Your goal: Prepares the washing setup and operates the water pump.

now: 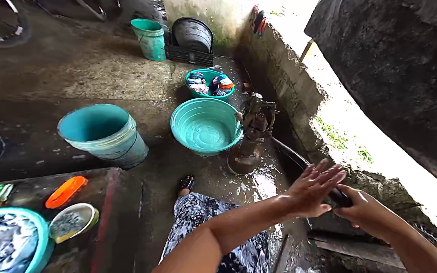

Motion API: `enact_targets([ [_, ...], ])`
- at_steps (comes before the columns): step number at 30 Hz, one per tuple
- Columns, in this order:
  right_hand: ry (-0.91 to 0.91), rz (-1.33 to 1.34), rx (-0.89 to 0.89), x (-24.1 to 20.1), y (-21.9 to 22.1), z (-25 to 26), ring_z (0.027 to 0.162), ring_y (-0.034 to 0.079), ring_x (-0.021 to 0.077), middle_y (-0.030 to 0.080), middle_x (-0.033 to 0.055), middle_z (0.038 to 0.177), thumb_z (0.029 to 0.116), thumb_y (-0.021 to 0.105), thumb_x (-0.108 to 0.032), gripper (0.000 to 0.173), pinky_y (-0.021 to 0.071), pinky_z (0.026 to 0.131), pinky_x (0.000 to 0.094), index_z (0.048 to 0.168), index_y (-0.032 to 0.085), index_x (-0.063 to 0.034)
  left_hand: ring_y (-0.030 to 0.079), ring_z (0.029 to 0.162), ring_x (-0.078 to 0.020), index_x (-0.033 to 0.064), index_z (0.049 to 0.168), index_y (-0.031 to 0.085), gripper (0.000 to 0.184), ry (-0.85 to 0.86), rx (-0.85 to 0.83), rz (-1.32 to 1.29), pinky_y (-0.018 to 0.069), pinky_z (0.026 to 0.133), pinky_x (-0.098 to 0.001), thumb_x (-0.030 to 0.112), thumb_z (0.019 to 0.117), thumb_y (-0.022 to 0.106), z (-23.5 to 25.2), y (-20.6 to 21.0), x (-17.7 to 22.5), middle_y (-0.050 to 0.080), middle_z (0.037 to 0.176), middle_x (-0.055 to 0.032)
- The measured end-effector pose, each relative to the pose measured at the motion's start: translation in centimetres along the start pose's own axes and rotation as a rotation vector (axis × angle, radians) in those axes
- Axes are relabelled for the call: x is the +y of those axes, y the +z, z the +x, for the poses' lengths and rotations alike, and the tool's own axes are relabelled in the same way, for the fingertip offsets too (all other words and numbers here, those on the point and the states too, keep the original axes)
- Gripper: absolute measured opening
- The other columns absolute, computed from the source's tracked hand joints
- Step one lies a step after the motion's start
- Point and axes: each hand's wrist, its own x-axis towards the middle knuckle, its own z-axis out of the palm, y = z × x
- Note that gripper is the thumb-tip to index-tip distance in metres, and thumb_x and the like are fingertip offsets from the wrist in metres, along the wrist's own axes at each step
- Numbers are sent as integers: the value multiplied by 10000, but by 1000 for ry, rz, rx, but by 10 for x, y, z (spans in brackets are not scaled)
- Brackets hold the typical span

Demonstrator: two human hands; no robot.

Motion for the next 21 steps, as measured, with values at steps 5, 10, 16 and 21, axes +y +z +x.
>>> enact_targets([
  [5,28,-9,134,24,60,-10,1057,680,412,698,243,1122,883,691,-106,548,521,915,630,1407,550,-33,675,1107,-353,24,1066,726,395,31,-29,14,380,1155,-540,177,722,846,0,57,-7,739,1061,-161],
  [10,-30,241,293,74,158,-3,1013,699,447,702,288,1113,804,720,2,626,539,895,642,1398,536,75,676,1090,-331,58,1043,715,365,93,-63,158,415,1129,-540,91,699,830,-57,118,-31,727,1038,-132],
  [16,301,245,153,131,305,74,1089,691,449,701,265,1188,929,704,-238,712,529,936,643,1537,395,-34,326,1491,-417,88,1523,467,825,-157,-735,156,82,1280,-551,-4,767,784,-114,188,-86,491,1504,-236],
  [21,264,297,-11,121,320,83,1199,656,391,662,240,1304,991,662,-351,621,500,1034,584,1470,480,0,76,1566,-456,105,1541,452,821,-156,-922,177,29,1252,-642,-9,789,760,-124,169,-77,306,1659,-176],
])
